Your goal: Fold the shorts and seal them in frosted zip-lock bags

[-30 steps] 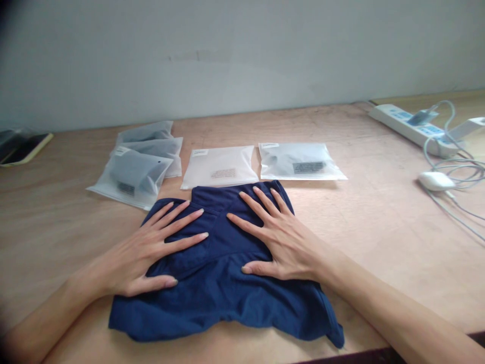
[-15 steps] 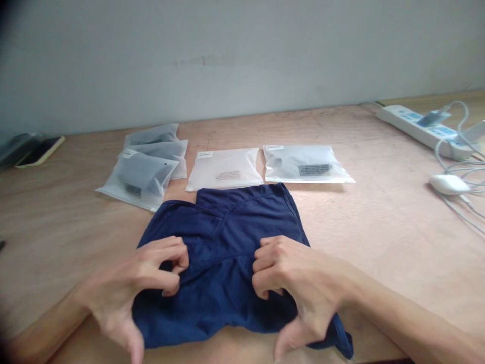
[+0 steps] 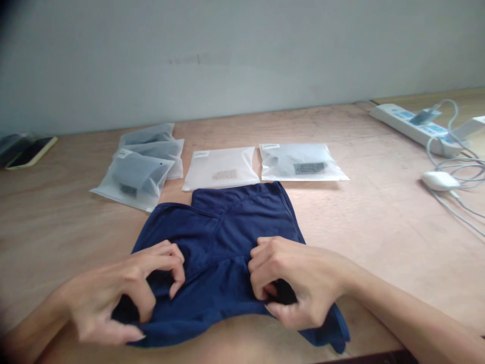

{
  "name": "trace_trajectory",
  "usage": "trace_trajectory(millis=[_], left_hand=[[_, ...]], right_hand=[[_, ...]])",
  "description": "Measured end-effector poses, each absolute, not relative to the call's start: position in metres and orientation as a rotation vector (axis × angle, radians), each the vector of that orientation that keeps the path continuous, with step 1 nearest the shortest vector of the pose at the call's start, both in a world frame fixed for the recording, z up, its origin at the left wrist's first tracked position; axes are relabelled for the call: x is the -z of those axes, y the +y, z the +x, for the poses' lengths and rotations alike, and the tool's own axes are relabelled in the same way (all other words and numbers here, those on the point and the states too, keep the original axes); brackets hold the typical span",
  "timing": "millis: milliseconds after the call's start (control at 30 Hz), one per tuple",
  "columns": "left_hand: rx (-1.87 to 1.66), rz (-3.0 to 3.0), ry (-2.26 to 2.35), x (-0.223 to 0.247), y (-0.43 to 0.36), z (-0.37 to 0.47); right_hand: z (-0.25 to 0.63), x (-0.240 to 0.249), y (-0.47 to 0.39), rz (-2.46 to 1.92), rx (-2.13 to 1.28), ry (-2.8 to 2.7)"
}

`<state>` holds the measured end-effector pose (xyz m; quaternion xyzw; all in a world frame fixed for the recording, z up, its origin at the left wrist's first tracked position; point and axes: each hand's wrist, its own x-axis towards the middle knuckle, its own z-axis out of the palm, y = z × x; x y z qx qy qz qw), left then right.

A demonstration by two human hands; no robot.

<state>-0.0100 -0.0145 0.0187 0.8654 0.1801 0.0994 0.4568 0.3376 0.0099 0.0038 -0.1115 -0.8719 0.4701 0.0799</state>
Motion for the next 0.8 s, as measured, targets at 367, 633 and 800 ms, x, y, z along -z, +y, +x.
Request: trace_trajectory(millis=[367, 633, 800], left_hand=[[-0.17, 1.625, 0.32, -0.01, -0.002, -0.035], [-0.873, 1.254, 1.224, -0.008, -0.001, -0.033], [-1.025, 1.249, 1.499, -0.004, 0.012, -0.025]], right_hand=[[0.35, -0.02, 0.012, -0.545, -2.183, -2.112], [0.35, -0.008, 0.032, -1.009, -1.998, -1.442], [0.351, -0.007, 0.042, -1.094, -1.605, -1.641]])
